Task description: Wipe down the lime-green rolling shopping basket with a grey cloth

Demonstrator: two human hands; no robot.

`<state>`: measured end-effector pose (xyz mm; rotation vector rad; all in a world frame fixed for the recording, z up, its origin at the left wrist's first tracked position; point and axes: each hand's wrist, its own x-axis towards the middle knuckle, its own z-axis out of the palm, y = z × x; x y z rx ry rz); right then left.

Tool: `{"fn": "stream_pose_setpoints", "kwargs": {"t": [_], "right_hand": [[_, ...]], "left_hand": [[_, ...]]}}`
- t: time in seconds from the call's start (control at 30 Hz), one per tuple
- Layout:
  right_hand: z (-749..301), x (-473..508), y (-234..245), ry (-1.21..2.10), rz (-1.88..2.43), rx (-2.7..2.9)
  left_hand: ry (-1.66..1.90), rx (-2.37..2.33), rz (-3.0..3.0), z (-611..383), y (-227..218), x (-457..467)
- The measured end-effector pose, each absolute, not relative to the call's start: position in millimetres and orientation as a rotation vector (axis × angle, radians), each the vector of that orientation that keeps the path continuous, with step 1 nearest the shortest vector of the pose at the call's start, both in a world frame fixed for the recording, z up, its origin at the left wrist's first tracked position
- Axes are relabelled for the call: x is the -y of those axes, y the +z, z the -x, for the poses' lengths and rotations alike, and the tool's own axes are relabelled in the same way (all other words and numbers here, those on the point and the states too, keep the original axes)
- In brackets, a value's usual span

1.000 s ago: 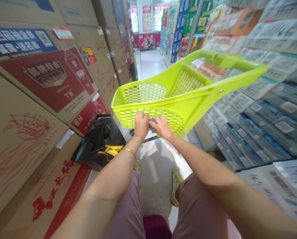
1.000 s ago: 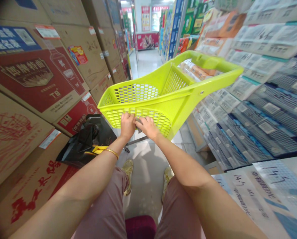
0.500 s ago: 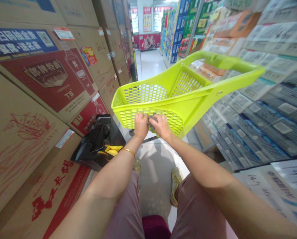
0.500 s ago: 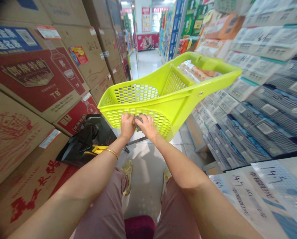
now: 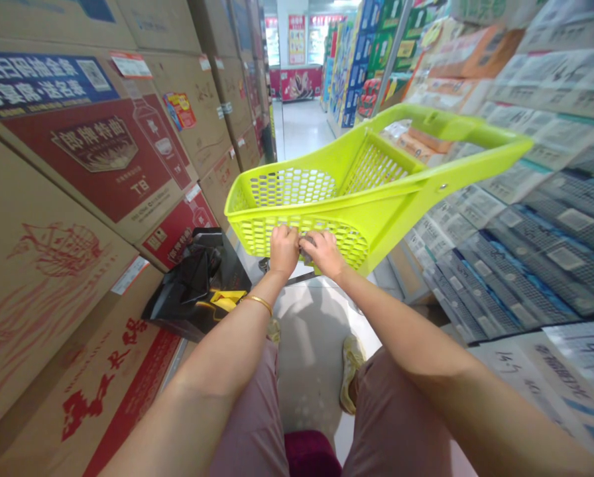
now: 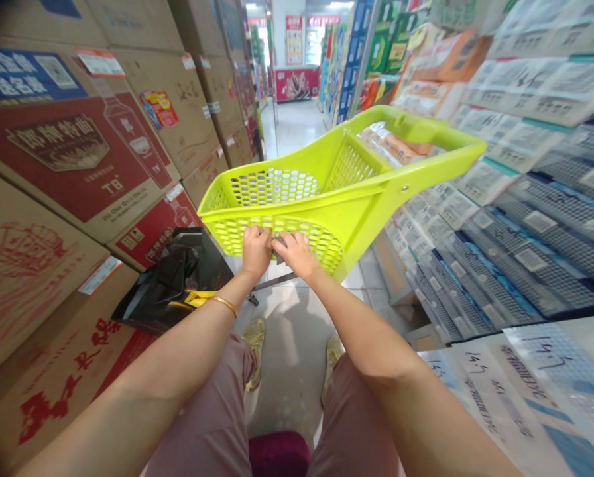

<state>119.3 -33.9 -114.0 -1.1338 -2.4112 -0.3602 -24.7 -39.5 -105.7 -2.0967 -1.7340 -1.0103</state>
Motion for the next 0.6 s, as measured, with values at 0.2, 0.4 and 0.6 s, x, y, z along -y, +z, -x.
{"fn": "stream_pose_setpoints", "kwargs": {"t": [0.2, 0.4, 0.6], "right_hand": [[-115, 27, -76, -0.365, 1.235, 2.068], [-113, 29, -94, -0.373, 1.169, 2.15], [-115, 35, -135, -0.366, 1.143, 2.403]], "left_hand": [[-1.074, 1.76, 2.109, 25, -107, 38], [-1.022, 1.735, 2.109, 26, -106, 40], [-1.044, 1.741, 2.08, 25, -106, 39]]}}
